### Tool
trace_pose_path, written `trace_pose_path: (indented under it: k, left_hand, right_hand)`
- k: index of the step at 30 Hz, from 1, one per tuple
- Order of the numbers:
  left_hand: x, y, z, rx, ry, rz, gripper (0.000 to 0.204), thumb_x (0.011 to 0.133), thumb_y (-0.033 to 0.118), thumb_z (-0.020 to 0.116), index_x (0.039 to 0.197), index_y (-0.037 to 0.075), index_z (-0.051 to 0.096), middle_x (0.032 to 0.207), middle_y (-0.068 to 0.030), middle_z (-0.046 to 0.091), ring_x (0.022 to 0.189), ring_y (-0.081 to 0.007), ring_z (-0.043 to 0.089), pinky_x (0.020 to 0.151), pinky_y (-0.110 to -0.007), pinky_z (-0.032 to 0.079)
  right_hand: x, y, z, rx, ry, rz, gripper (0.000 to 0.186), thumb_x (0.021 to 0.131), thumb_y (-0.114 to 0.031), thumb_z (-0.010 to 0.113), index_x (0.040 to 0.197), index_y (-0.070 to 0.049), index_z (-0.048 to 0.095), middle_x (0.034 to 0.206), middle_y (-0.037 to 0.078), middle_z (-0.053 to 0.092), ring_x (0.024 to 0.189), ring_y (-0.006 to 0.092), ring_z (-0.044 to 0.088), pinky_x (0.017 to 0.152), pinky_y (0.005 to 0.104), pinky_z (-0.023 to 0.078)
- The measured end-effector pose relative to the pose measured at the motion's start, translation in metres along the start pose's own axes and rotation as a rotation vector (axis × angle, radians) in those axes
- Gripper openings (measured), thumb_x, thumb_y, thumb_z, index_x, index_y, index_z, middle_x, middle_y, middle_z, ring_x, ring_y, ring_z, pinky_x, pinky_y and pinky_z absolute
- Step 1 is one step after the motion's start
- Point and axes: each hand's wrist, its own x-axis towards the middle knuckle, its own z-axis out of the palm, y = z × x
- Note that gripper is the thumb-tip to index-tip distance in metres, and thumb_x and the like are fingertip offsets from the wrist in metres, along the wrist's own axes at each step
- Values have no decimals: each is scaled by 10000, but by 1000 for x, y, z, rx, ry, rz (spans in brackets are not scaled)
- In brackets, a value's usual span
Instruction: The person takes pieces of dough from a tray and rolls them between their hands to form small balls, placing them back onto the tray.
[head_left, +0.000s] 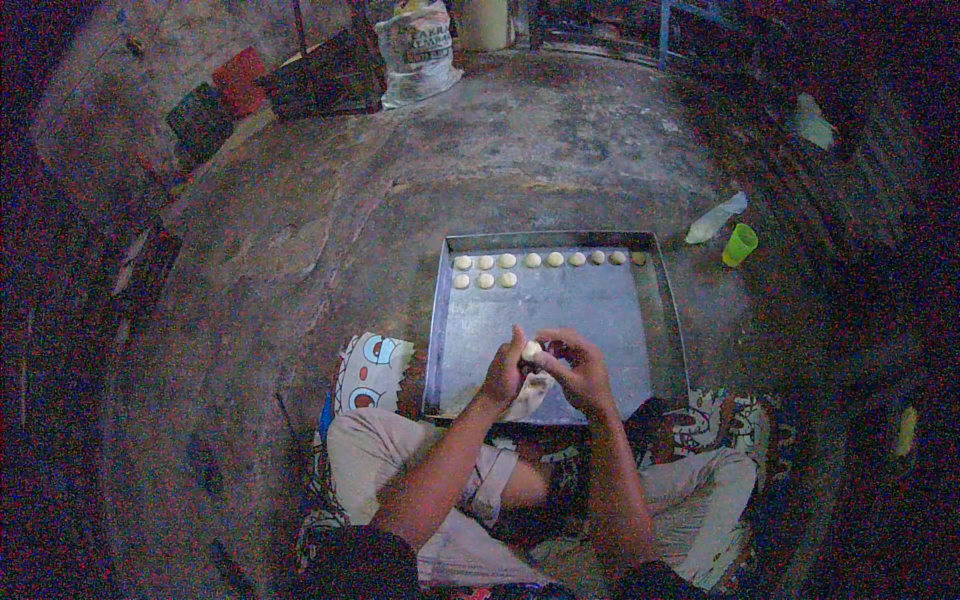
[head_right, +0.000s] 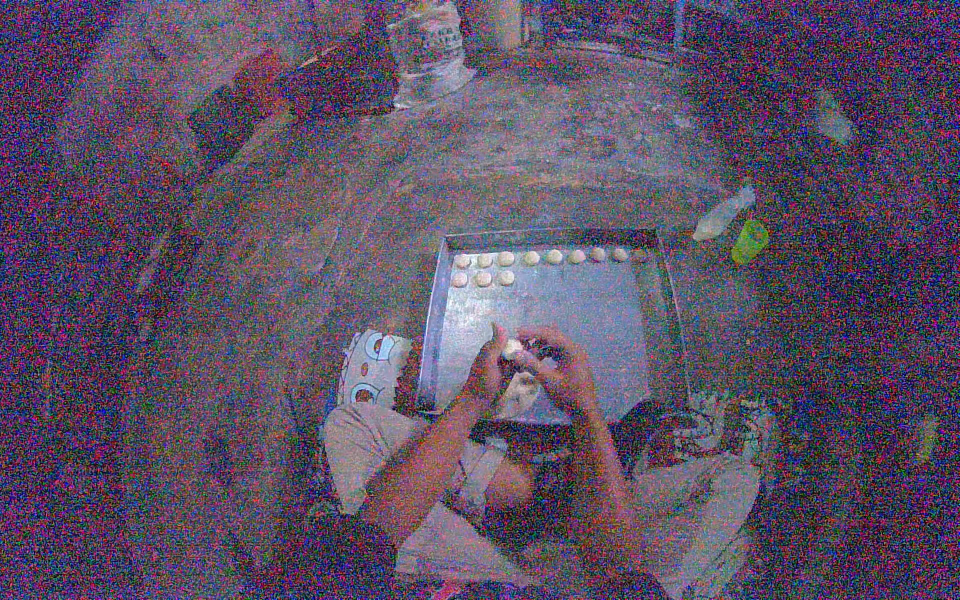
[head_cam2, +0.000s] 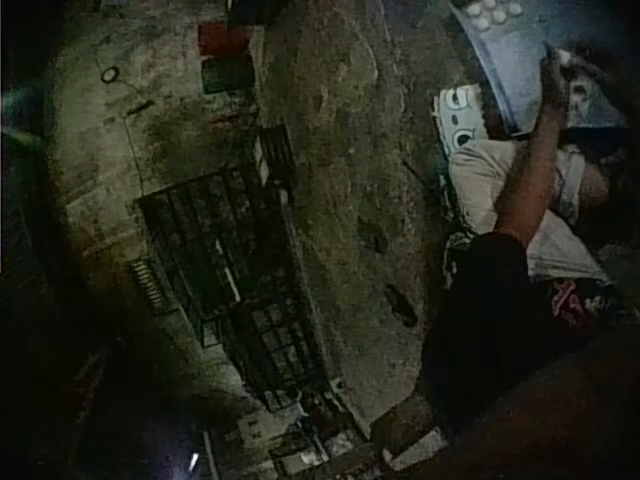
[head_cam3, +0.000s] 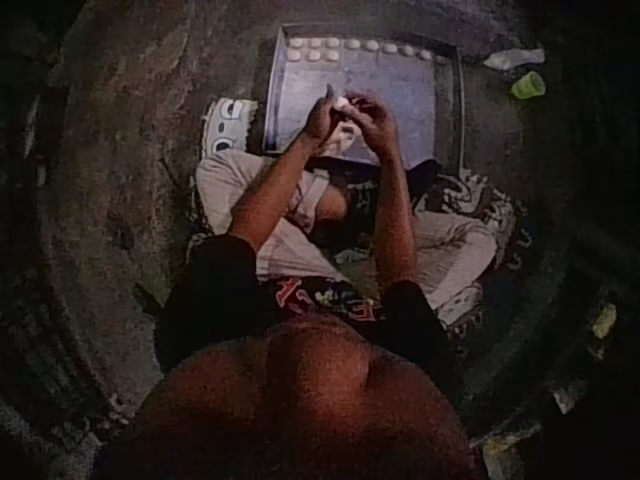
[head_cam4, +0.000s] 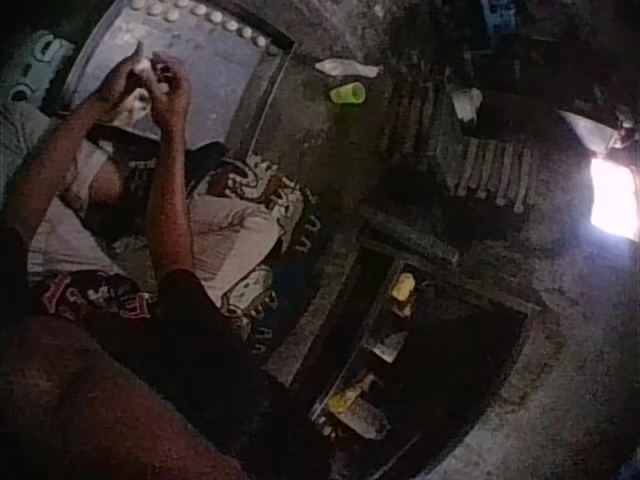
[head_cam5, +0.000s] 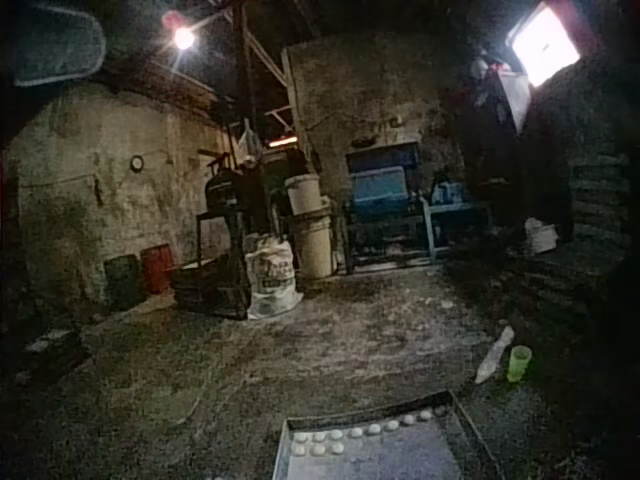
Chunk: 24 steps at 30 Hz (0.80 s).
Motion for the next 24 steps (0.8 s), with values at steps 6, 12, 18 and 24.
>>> trace_pose_path:
  k: [6, 12, 18, 24]
  left_hand:
    - [7, -8, -14, -63, -177, -66, 697, 968, 643, 266, 849, 77, 656, 765, 1, 618, 697, -100, 567, 645, -255, 451]
    - [7, -9, 9, 181, 124, -59, 626, 980, 588, 347, 890, 61, 673, 760, -3, 614, 689, -114, 558, 686, -270, 456]
    - [17, -21, -6, 199, 100, -20, 623, 990, 569, 349, 705, 81, 612, 675, 5, 557, 627, -122, 478, 617, -291, 394]
    - [14, -23, 3, 261, 82, -51, 633, 991, 571, 344, 597, 108, 519, 628, 21, 486, 593, -107, 410, 583, -289, 340]
  right_hand:
    - [3, 10, 4, -186, 61, -287, 126, 809, -88, 732, 912, -32, 688, 856, 55, 619, 790, 158, 559, 720, 294, 456]
    - [2, 36, -6, -180, 254, -165, 101, 859, -66, 688, 951, -24, 692, 875, 61, 615, 799, 155, 589, 765, 286, 474]
    - [-2, 41, -5, -52, 145, -118, 123, 905, -79, 637, 1002, -10, 669, 914, 68, 612, 824, 160, 616, 781, 280, 493]
    - [3, 67, -6, 114, 196, -102, 103, 933, -99, 610, 923, 1, 628, 949, 80, 627, 751, 151, 612, 713, 292, 503]
